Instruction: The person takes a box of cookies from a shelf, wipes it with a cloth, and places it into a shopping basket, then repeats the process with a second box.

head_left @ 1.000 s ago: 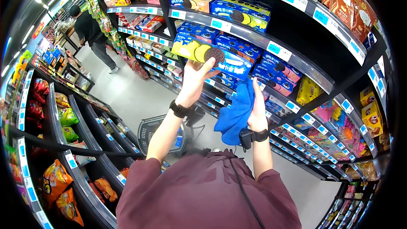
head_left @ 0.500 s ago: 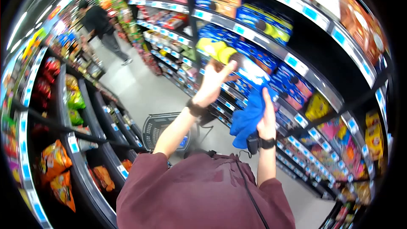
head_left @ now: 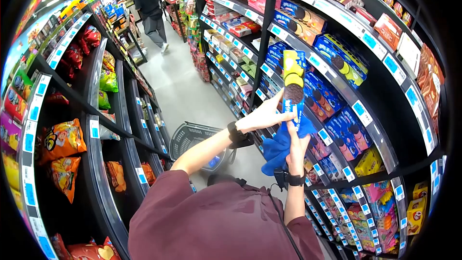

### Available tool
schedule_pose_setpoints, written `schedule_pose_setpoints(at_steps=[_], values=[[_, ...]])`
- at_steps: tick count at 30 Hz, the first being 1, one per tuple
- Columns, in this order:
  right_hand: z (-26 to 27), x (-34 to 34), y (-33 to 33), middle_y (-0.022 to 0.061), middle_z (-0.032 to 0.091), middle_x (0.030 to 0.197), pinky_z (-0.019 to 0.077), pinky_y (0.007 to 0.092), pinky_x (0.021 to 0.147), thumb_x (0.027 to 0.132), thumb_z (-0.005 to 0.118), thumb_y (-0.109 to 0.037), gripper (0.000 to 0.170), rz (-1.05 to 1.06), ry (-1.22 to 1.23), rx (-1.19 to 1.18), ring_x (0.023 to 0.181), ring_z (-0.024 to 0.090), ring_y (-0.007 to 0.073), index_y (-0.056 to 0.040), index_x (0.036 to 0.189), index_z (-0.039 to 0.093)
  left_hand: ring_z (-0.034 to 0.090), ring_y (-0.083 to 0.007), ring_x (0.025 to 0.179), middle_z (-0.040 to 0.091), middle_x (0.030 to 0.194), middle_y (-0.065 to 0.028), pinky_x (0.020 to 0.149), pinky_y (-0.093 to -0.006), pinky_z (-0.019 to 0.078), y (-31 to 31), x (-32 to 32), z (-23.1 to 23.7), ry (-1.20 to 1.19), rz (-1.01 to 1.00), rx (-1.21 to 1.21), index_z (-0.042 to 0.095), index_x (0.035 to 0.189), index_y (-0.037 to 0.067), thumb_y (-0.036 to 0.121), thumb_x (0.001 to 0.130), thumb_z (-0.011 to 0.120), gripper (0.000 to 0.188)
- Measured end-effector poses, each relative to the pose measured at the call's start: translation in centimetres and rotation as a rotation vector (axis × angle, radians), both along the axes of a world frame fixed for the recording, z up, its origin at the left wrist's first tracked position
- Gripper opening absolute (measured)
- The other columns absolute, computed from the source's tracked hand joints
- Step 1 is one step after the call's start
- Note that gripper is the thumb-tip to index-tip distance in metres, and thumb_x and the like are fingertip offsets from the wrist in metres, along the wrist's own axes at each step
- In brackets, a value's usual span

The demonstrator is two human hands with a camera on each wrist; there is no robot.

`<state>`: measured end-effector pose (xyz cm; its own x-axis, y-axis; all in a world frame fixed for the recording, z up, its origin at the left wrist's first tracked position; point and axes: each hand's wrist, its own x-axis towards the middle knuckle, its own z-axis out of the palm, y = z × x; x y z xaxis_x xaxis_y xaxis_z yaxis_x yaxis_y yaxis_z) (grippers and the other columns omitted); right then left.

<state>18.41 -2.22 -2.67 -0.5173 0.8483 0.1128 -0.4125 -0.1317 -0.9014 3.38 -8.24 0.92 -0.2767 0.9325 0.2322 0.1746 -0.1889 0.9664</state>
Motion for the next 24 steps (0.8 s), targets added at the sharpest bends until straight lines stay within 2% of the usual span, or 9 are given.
schedule_pose_setpoints(at_steps=[1, 2, 4, 6, 9, 12, 16, 21, 24], values=[[0.1, -0.2, -0.3, 0.0030, 0.064, 0.108, 0.0494, 0.0244, 0.079, 0.086, 0.075, -0.006, 0.039, 0.010, -0.024, 0.020, 0.090, 0.060, 0.0092, -0.0032, 0.121, 0.059, 0.052, -0.0150, 0.116, 0.054, 0.130, -0.0091, 0.098, -0.0329, 0.0458, -0.7, 0.8, 1.6, -0.008, 0.009, 0.039, 0.034, 0.146, 0.003, 0.027, 0.086, 0.076, 0.077], [-0.9, -1.1, 0.1, 0.0031, 0.065, 0.104, 0.0491, 0.0256, 0.078, 0.083, 0.079, -0.008, 0.037, -0.048, -0.023, 0.213, 0.087, 0.059, 0.0099, -0.0023, 0.115, 0.061, 0.055, -0.0150, 0.112, 0.057, 0.125, -0.0086, 0.097, -0.0331, 0.0473, -0.6, 0.7, 2.0, 0.114, 0.076, 0.051, 0.041, 0.140, 0.002, 0.028, 0.084, 0.078, 0.072], [-0.7, -1.1, -0.6, 0.0033, 0.065, 0.099, 0.0487, 0.0264, 0.077, 0.081, 0.081, -0.009, 0.033, -0.160, -0.108, 0.367, 0.085, 0.058, 0.0104, -0.0011, 0.109, 0.063, 0.057, -0.0153, 0.109, 0.061, 0.120, -0.0084, 0.096, -0.0335, 0.0481, -0.7, 1.1, 3.4, 0.075, 0.123, -0.010, 0.046, 0.134, 0.000, 0.028, 0.082, 0.080, 0.068], [-1.2, -1.7, -1.0, 0.0039, 0.066, 0.097, 0.0492, 0.0269, 0.078, 0.079, 0.082, -0.009, 0.035, -0.237, -0.070, 0.361, 0.085, 0.059, 0.0106, -0.0006, 0.107, 0.064, 0.059, -0.0182, 0.108, 0.062, 0.119, -0.0111, 0.097, -0.0338, 0.0474, 0.2, 1.3, 3.1, 0.085, 0.228, 0.045, 0.048, 0.131, -0.002, 0.028, 0.079, 0.081, 0.069], [-1.2, -1.0, -1.1, 0.0049, 0.066, 0.101, 0.0501, 0.0280, 0.080, 0.076, 0.083, -0.010, 0.044, -0.172, -0.063, 0.307, 0.086, 0.060, 0.0118, -0.0003, 0.114, 0.062, 0.059, -0.0183, 0.108, 0.063, 0.117, -0.0115, 0.097, -0.0341, 0.0460, 0.6, 1.4, 4.0, 0.156, 0.246, 0.048, 0.050, 0.128, -0.003, 0.027, 0.077, 0.082, 0.067], [-0.1, 0.1, -1.3, 0.0054, 0.067, 0.097, 0.0518, 0.0266, 0.073, 0.078, 0.083, -0.013, 0.048, -0.126, -0.078, 0.297, 0.082, 0.062, 0.0115, 0.0010, 0.118, 0.061, 0.059, -0.0166, 0.107, 0.064, 0.115, -0.0097, 0.096, -0.0323, 0.0455, 0.9, 0.9, 5.3, 0.227, 0.199, 0.086, 0.052, 0.127, -0.002, 0.025, 0.077, 0.082, 0.065], [-1.3, 2.1, -0.5, 0.0059, 0.067, 0.088, 0.0521, 0.0263, 0.062, 0.080, 0.081, -0.018, 0.045, -0.080, -0.243, 0.278, 0.068, 0.063, 0.0116, 0.0013, 0.116, 0.061, 0.065, -0.0194, 0.108, 0.067, 0.117, -0.0170, 0.096, -0.0324, 0.0486, 2.1, -0.4, 8.6, 0.640, 0.276, 0.247, 0.052, 0.133, -0.002, 0.018, 0.068, 0.081, 0.074], [-2.2, 3.0, -0.3, 0.0053, 0.067, 0.083, 0.0502, 0.0250, 0.052, 0.083, 0.080, -0.022, 0.040, -0.078, -0.237, 0.215, 0.059, 0.063, 0.0114, 0.0012, 0.111, 0.062, 0.065, -0.0289, 0.111, 0.067, 0.119, -0.0186, 0.097, -0.0352, 0.0494, 3.5, -2.0, 11.8, 0.868, 0.212, 0.356, 0.054, 0.138, 0.009, 0.012, 0.065, 0.077, 0.077], [-2.0, 3.7, -0.4, 0.0047, 0.066, 0.082, 0.0498, 0.0248, 0.051, 0.083, 0.079, -0.022, 0.039, -0.073, -0.259, 0.214, 0.058, 0.064, 0.0116, 0.0008, 0.110, 0.062, 0.064, -0.0263, 0.115, 0.064, 0.125, -0.0183, 0.100, -0.0348, 0.0480, 4.4, -2.4, 12.3, 0.879, 0.193, 0.360, 0.053, 0.138, 0.008, 0.009, 0.066, 0.076, 0.076]])
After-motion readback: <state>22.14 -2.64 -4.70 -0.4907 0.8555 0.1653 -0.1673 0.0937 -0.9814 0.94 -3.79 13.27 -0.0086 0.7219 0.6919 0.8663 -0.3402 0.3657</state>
